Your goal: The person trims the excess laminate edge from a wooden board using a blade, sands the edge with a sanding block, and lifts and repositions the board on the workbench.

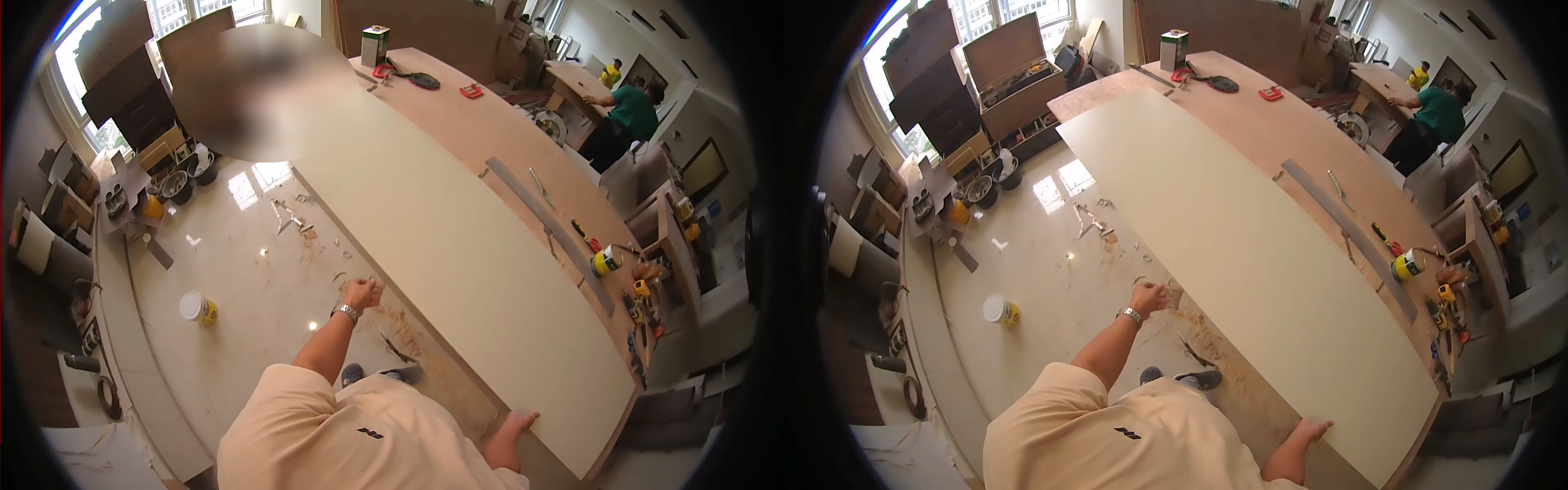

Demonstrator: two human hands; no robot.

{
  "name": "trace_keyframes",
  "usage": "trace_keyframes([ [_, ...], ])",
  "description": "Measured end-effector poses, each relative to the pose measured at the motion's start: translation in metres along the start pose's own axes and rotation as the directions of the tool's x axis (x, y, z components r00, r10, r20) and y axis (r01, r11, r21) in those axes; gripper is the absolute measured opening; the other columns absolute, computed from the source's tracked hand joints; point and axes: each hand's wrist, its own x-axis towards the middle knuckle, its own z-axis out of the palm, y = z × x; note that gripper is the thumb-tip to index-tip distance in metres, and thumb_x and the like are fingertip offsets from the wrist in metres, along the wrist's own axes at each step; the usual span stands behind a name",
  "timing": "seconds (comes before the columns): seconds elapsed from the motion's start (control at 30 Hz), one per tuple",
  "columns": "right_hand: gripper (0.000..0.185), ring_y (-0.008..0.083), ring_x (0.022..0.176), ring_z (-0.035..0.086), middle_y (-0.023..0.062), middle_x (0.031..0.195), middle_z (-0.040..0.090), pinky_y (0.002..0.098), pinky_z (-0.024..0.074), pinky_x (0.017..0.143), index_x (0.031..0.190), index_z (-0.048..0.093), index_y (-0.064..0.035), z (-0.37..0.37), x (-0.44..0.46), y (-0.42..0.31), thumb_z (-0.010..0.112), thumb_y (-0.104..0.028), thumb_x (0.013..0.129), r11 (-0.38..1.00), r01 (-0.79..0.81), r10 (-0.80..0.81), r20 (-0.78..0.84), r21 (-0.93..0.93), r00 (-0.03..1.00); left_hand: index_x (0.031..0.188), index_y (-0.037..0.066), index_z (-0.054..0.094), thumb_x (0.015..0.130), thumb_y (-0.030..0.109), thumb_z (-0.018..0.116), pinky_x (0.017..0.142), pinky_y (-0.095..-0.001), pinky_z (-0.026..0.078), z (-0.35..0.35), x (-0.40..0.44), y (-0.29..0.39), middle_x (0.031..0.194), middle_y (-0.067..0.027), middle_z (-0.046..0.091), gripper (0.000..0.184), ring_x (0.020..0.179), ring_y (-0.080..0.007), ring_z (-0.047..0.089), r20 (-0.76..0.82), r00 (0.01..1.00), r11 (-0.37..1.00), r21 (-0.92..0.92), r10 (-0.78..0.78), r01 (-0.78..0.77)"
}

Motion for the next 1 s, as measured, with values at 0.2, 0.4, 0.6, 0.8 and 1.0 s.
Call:
trace_keyframes([
  [0.2,0.069,0.0324,0.127,0.050,0.0142,0.145,0.048,0.0459,0.0370,0.110,0.136,0.043,0.0079,-0.018,0.052,0.027,0.052,-0.048,0.097,0.996,0.029,-0.043,0.170,0.084,0.984,0.079,-0.001,0.069,0.083,0.043,0.065,0.074,-0.0470,0.053,-0.167,-0.029,-0.155,0.084,-0.0241,0.069,0.044,0.083,-0.0390,0.067,0.147,0.975,0.071,0.985,0.164,-0.160],
  [0.4,0.072,0.0317,0.128,0.049,0.0132,0.146,0.045,0.0482,0.0439,0.104,0.147,0.028,-0.0001,-0.021,0.056,0.033,0.053,-0.046,0.098,0.960,-0.106,0.052,0.205,0.260,0.977,0.084,0.004,0.073,0.085,0.049,0.064,0.071,-0.0411,0.056,-0.275,-0.118,-0.184,0.069,-0.0092,0.071,0.046,0.068,-0.0270,0.070,-0.111,0.903,-0.133,0.989,-0.415,0.061],
  [0.6,0.034,0.0123,0.067,0.051,0.0008,0.084,0.057,0.0325,0.0411,0.057,0.116,0.052,-0.0161,-0.066,0.067,0.023,0.060,-0.042,0.096,0.978,-0.158,0.203,0.429,-0.137,0.880,0.077,0.006,0.072,0.076,0.040,0.070,0.069,-0.0417,0.056,-0.203,-0.131,-0.172,0.075,-0.0149,0.070,0.034,0.074,-0.0304,0.069,0.148,0.871,-0.435,0.819,-0.469,-0.374],
  [0.8,0.024,0.0289,0.075,0.062,0.0143,0.084,0.066,0.0410,0.0497,0.069,0.085,0.065,-0.0037,-0.256,0.147,0.028,0.063,-0.027,0.090,0.345,0.706,0.006,0.753,-0.619,0.657,0.069,0.003,0.064,0.087,0.030,0.065,0.058,-0.0478,0.047,0.055,-0.138,-0.180,0.070,-0.0215,0.064,0.033,0.067,-0.0399,0.063,0.786,0.606,-0.086,0.617,0.124,-0.782],
  [1.0,0.019,0.0335,0.077,0.066,0.0143,0.074,0.067,0.0481,0.0515,0.071,0.082,0.070,-0.0090,-0.524,0.254,0.046,0.067,-0.024,0.071,-0.309,0.628,0.028,0.654,-0.714,0.756,0.108,0.003,0.061,0.093,0.028,0.060,0.075,-0.0489,0.047,0.323,-0.258,-0.174,0.094,-0.0226,0.062,0.029,0.089,-0.0416,0.060,0.911,0.347,0.015,0.353,0.221,-0.936],
])
